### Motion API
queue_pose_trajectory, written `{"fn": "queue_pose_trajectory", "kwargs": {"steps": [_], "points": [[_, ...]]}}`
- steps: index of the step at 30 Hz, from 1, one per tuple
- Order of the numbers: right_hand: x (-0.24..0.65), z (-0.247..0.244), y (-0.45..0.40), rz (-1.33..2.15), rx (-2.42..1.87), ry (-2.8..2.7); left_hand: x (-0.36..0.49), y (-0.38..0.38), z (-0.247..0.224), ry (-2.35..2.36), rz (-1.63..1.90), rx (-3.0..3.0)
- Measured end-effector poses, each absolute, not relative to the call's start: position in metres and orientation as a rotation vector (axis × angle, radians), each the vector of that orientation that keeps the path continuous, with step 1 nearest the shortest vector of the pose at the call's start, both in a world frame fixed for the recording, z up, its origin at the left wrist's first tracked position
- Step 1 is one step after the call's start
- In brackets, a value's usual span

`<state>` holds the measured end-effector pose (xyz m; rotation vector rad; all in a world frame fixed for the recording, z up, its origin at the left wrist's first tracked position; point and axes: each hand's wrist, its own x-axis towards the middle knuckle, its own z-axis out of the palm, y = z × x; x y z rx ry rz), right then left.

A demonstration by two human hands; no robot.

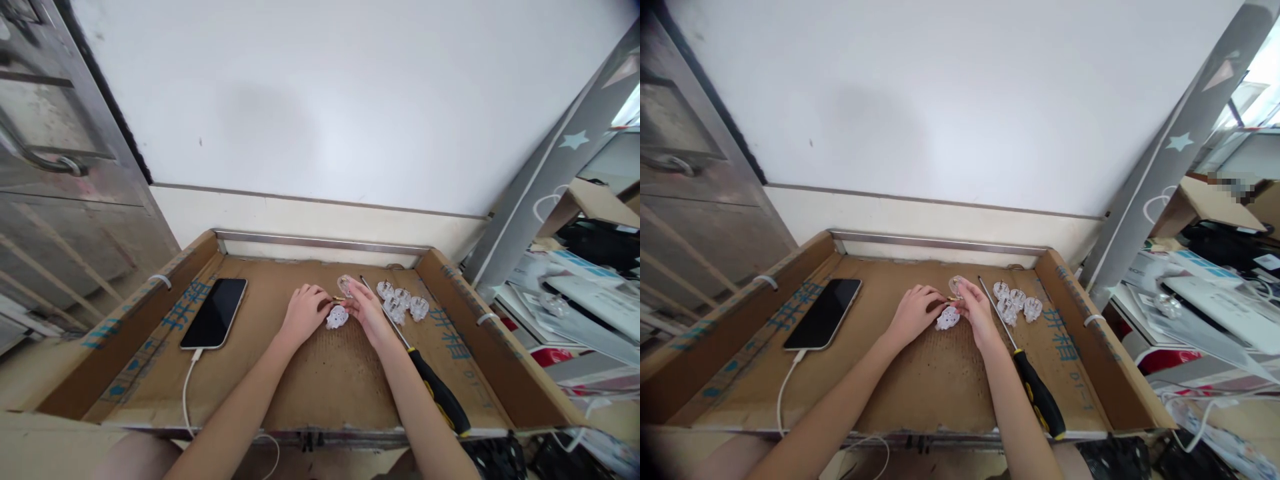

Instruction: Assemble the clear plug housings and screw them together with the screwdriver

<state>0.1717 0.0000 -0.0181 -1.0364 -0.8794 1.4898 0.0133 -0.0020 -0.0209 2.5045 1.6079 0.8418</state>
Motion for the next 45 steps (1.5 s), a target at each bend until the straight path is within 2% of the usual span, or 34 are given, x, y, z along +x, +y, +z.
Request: {"fn": "queue_pose_trajectory", "kwargs": {"steps": [6, 11, 33, 45], "points": [[0.171, -0.022, 0.003, 1.482, -1.009, -0.886, 0.010, -0.007, -0.010, 1.658, 1.132, 2.340], [0.169, -0.022, 0.001, 1.510, -0.928, -0.898, 0.012, -0.010, -0.009, 1.504, 1.338, 2.380], [0.168, -0.016, -0.001, 1.494, -0.937, -0.893, 0.012, -0.011, -0.009, 1.476, 1.387, 2.469], [0.168, -0.014, -0.003, 1.506, -0.897, -0.958, 0.015, -0.010, -0.013, 1.485, 1.242, 2.442]]}}
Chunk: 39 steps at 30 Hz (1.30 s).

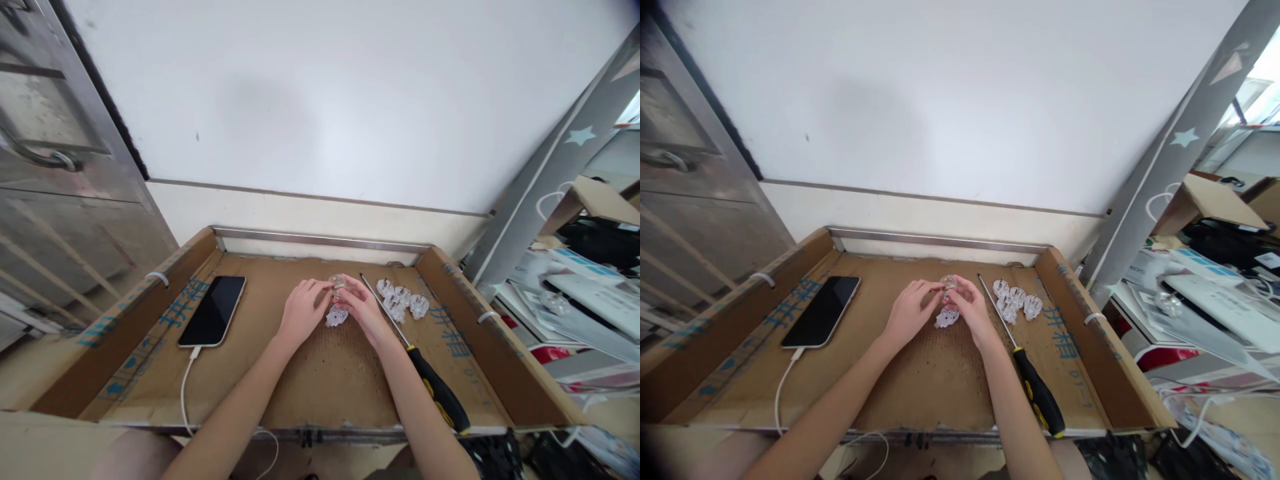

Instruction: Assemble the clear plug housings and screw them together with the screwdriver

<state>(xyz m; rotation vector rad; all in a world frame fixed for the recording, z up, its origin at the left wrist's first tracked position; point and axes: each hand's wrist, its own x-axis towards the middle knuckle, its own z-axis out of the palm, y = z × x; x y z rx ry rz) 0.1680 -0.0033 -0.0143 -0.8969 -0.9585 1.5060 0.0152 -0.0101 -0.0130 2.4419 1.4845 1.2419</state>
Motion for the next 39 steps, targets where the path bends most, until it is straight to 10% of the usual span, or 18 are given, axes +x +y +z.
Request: {"fn": "queue_pose_trajectory", "kwargs": {"steps": [39], "points": [[0.164, -0.027, 0.001, 1.297, -0.970, -1.218, 0.018, -0.009, -0.016, 1.311, 1.241, 2.121]]}}
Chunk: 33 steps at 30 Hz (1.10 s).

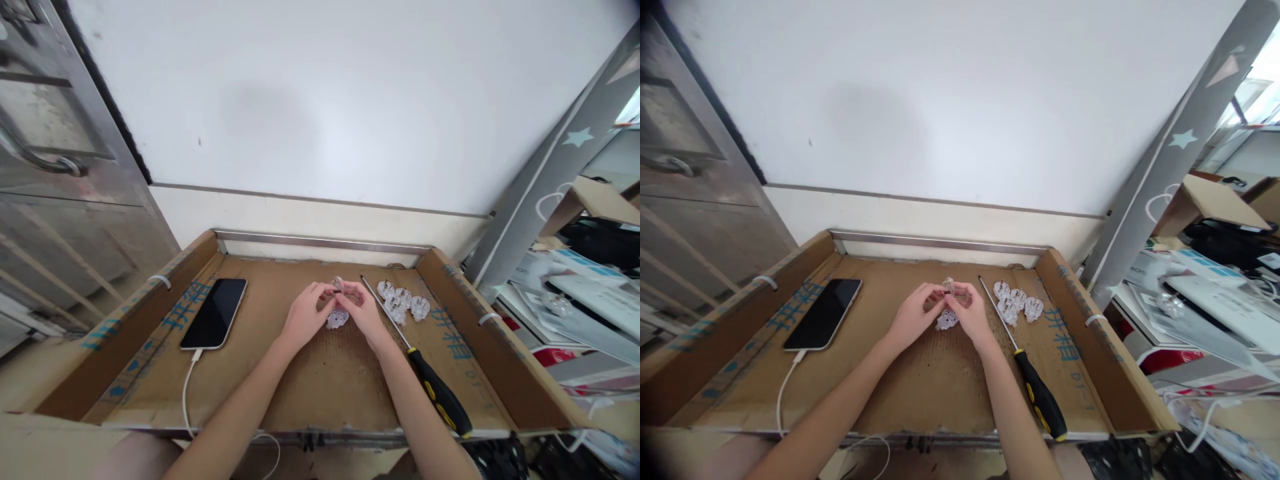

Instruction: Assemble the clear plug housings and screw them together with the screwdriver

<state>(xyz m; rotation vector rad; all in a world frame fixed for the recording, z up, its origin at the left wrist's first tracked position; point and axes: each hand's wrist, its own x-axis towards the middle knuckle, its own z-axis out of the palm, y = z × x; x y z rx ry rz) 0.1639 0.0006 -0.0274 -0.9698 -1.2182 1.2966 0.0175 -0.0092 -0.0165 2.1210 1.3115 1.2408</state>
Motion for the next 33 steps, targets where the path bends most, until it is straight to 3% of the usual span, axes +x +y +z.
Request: {"fn": "queue_pose_trajectory", "kwargs": {"steps": [33], "points": [[0.1638, -0.0290, 0.0025, 1.291, -1.031, -1.194, 0.0155, -0.0120, -0.0096, 1.605, 1.340, 2.281]]}}
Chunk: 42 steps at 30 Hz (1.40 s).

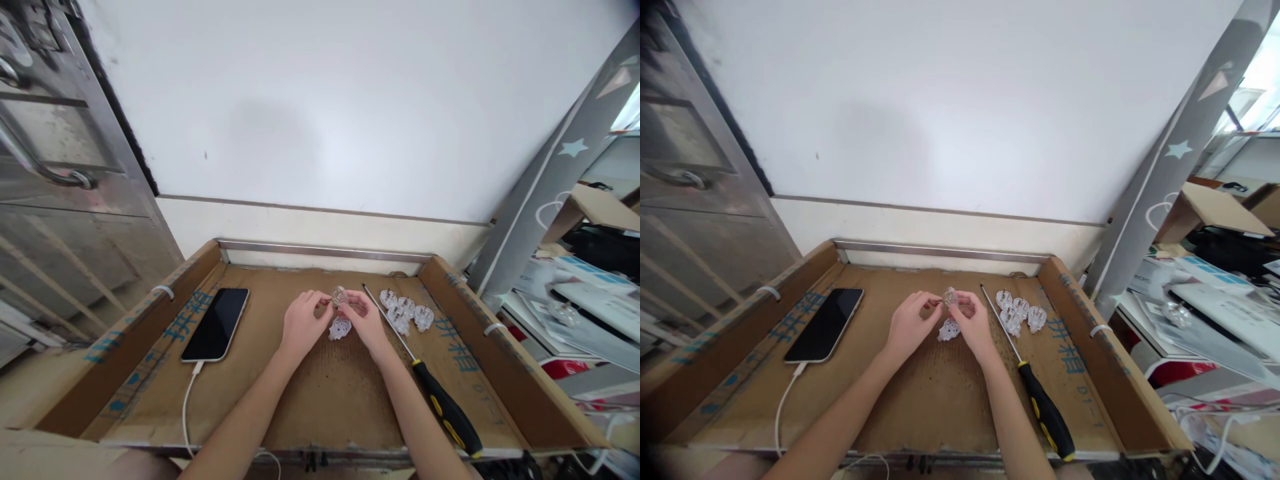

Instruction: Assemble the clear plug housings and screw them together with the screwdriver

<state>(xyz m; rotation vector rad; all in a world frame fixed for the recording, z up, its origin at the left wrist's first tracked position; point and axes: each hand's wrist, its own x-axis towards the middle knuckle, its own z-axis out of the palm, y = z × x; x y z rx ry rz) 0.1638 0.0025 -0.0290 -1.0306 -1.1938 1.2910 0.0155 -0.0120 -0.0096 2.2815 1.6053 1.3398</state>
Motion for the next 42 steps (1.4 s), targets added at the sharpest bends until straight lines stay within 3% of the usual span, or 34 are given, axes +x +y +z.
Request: {"fn": "queue_pose_trajectory", "kwargs": {"steps": [23, 31, 42], "points": [[0.170, -0.032, 0.009, 1.388, -1.039, -0.886, 0.014, -0.010, -0.013, 1.478, 1.367, 2.237], [0.180, -0.030, 0.011, 1.418, -1.016, -0.714, 0.015, -0.003, -0.022, 1.651, 0.946, 2.434], [0.168, -0.020, 0.003, 1.341, -1.051, -0.861, 0.022, 0.014, -0.017, 1.636, 0.891, 2.450]]}}
